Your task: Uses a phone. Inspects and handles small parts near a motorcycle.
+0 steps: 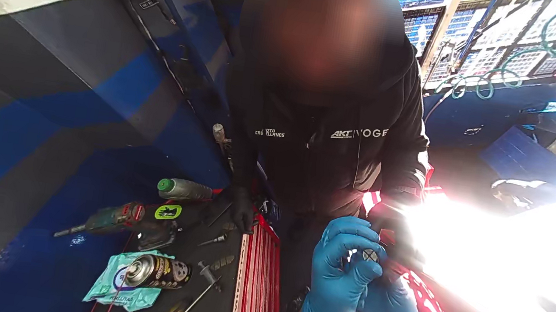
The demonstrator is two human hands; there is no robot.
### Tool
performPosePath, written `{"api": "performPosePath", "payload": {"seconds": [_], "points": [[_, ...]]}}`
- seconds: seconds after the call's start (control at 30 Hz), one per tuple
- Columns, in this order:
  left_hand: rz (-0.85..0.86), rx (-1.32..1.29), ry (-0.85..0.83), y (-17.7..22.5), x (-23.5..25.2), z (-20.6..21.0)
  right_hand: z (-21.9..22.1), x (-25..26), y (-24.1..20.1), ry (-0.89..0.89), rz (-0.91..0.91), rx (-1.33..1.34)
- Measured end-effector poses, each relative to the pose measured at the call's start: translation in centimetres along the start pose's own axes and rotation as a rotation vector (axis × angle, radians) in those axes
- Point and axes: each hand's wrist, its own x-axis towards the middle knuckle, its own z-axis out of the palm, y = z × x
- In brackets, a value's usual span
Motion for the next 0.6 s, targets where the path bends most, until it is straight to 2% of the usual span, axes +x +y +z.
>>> {"api": "performPosePath", "payload": {"seconds": [0.17,0.4,0.6], "points": [[-0.064,-0.12,-0.024,0.12,0.26,-0.61,-0.71,0.35,0.39,-0.124,0.017,-0.004],[-0.037,-0.09,-0.023,0.16,0.5,-0.91,-1.11,0.85,0.59,-0.173,0.064,0.095],[-0.027,-0.078,-0.013,0.06,0.32,-1.03,-0.91,0.76,0.9,-0.139,0.013,-0.015]]}}
